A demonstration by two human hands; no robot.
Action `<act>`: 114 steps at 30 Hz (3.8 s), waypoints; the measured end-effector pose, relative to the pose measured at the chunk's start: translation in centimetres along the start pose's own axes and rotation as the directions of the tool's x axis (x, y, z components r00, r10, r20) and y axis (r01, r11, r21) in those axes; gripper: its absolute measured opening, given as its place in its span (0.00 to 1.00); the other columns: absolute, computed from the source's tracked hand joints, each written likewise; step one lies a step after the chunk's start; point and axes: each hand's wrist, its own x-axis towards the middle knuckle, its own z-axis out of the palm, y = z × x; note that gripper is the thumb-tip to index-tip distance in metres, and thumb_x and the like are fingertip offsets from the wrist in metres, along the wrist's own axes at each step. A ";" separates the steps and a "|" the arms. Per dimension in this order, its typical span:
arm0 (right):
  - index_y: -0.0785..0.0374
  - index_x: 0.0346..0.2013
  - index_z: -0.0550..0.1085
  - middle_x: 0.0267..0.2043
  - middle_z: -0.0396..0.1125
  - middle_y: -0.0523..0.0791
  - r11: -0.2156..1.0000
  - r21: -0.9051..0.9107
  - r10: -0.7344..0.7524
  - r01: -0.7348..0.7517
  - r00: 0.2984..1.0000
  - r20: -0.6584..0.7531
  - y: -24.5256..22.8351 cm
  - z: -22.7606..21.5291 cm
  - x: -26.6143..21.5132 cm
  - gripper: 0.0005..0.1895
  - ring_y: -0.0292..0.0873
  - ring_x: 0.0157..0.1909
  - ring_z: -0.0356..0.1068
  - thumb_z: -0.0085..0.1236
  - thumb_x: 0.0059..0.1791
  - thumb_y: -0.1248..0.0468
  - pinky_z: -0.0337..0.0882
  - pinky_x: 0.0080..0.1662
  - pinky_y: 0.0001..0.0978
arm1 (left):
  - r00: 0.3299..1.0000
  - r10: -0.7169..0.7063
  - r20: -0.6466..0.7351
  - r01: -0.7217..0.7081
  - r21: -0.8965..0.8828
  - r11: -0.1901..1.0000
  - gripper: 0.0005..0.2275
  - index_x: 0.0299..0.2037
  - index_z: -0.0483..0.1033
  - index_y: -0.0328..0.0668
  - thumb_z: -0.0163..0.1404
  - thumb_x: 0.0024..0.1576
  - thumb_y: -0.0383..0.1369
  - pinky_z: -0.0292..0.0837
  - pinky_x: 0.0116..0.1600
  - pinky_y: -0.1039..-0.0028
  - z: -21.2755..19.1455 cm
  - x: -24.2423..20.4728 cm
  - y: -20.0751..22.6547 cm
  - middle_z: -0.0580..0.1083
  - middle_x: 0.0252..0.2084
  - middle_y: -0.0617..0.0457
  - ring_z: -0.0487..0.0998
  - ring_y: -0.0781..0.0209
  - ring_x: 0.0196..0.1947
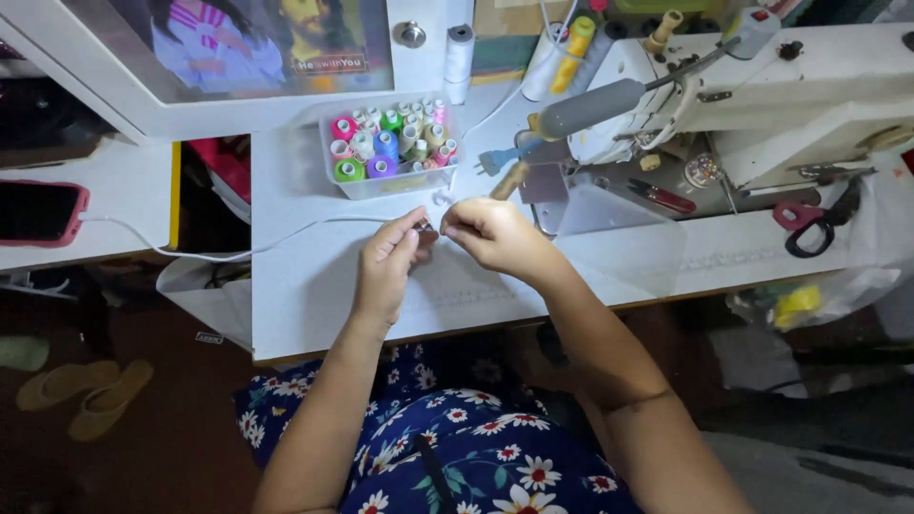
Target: Organizing and inspecting small sewing supplies including bobbins and pins at a sewing workstation.
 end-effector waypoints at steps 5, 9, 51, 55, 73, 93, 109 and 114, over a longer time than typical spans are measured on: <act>0.59 0.30 0.76 0.24 0.69 0.46 1.000 0.022 0.013 -0.013 1.000 -0.001 2.9 0.3 2.3 0.07 0.50 0.33 0.74 0.60 0.52 0.62 0.74 0.41 0.40 | 0.997 0.032 0.067 -0.033 0.012 0.999 0.16 0.63 0.74 0.36 0.43 0.67 0.31 0.80 0.53 0.66 -0.2 2.1 0.2 0.73 0.55 0.42 0.78 0.54 0.51; 0.60 0.33 0.77 0.18 0.63 0.45 0.970 0.224 0.104 -0.092 0.994 -0.041 5.7 -0.2 4.4 0.07 0.40 0.24 0.62 0.57 0.54 0.63 0.69 0.32 0.33 | 0.993 0.040 0.109 -0.030 -0.094 0.995 0.22 0.62 0.72 0.29 0.43 0.67 0.41 0.79 0.54 0.63 0.3 4.3 1.1 0.72 0.51 0.40 0.79 0.48 0.49; 0.63 0.31 0.79 0.35 0.72 0.50 0.996 -0.085 -0.038 0.027 0.992 -0.123 4.0 -3.2 5.0 0.05 0.56 0.40 0.74 0.61 0.51 0.66 0.74 0.44 0.46 | 0.820 0.506 0.267 -0.570 0.459 0.681 0.07 0.36 0.77 0.40 0.47 0.66 0.28 0.69 0.49 0.72 -0.7 8.6 4.2 0.69 0.35 0.55 0.73 0.59 0.39; 0.65 0.52 0.78 0.58 0.66 0.56 0.996 -0.017 -0.094 0.093 0.958 -0.269 3.8 -2.1 4.5 0.15 0.59 0.58 0.70 0.59 0.52 0.65 0.70 0.58 0.52 | 0.764 0.569 0.303 -0.625 0.564 0.540 0.07 0.39 0.77 0.43 0.45 0.67 0.29 0.72 0.45 0.73 -0.3 8.2 3.8 0.64 0.38 0.56 0.71 0.60 0.38; 0.61 0.34 0.81 0.18 0.68 0.41 0.917 0.395 0.149 -0.065 0.971 -0.187 6.4 1.7 4.8 0.06 0.33 0.27 0.65 0.61 0.52 0.63 0.72 0.37 0.29 | 0.770 0.629 0.107 -0.588 0.502 0.634 0.06 0.47 0.80 0.40 0.55 0.63 0.30 0.75 0.35 0.76 -1.2 8.8 1.9 0.75 0.44 0.50 0.78 0.59 0.35; 0.61 0.33 0.81 0.24 0.70 0.47 0.967 0.254 0.046 0.033 0.953 -0.299 6.4 1.9 5.0 0.06 0.43 0.30 0.73 0.60 0.53 0.64 0.73 0.38 0.34 | 0.962 0.194 0.191 -0.211 0.074 0.975 0.17 0.63 0.71 0.32 0.40 0.67 0.28 0.81 0.51 0.52 0.4 7.2 2.6 0.71 0.56 0.32 0.79 0.33 0.53; 0.62 0.34 0.79 0.28 0.72 0.51 0.994 0.095 -0.032 0.062 0.957 -0.288 3.7 0.9 5.3 0.05 0.57 0.34 0.75 0.59 0.53 0.66 0.74 0.40 0.43 | 0.883 0.441 0.163 -0.469 0.379 0.798 0.12 0.55 0.78 0.28 0.50 0.63 0.22 0.86 0.40 0.63 0.1 7.7 2.1 0.74 0.47 0.35 0.83 0.39 0.42; 0.63 0.34 0.78 0.28 0.72 0.50 0.998 0.034 -0.033 0.047 0.943 -0.330 5.4 1.3 5.3 0.04 0.56 0.34 0.75 0.59 0.53 0.67 0.74 0.40 0.43 | 0.826 0.517 0.225 -0.557 0.471 0.684 0.11 0.52 0.81 0.34 0.56 0.60 0.26 0.80 0.37 0.72 0.4 7.6 2.0 0.79 0.44 0.45 0.81 0.53 0.37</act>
